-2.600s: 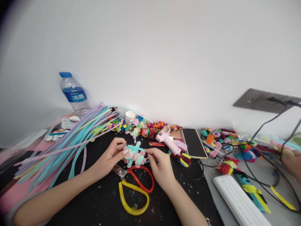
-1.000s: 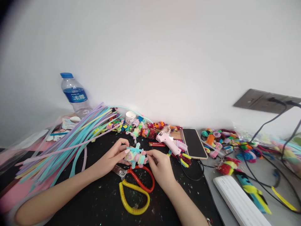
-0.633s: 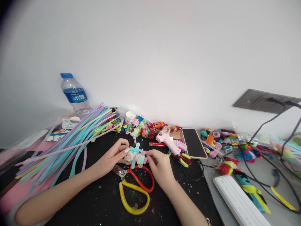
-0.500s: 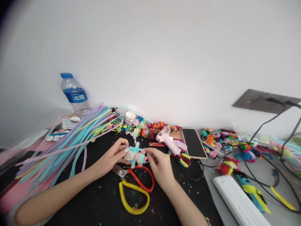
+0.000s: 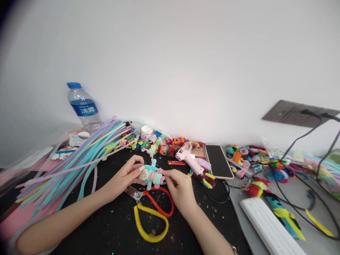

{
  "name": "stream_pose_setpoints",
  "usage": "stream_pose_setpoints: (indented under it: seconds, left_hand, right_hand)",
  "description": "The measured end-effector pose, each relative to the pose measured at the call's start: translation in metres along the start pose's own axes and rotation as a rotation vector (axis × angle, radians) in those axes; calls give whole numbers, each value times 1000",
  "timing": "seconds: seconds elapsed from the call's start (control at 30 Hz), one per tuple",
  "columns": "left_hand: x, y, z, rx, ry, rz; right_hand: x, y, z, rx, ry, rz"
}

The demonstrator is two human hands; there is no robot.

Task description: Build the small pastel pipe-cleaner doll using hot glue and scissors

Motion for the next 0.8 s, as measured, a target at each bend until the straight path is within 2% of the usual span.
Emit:
stream_pose_setpoints:
  seconds: [0.8]
  left_hand:
    - [-1, 2, 2, 3, -22, 66]
  right_hand:
    - [4, 4, -2, 86, 0, -33]
Point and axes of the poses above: each hand's wrist, its own z-axis away from the middle knuckle, its own y-axis out of the palm, x = y × z, the point moved 5 cm from there along -z, towards the middle knuckle
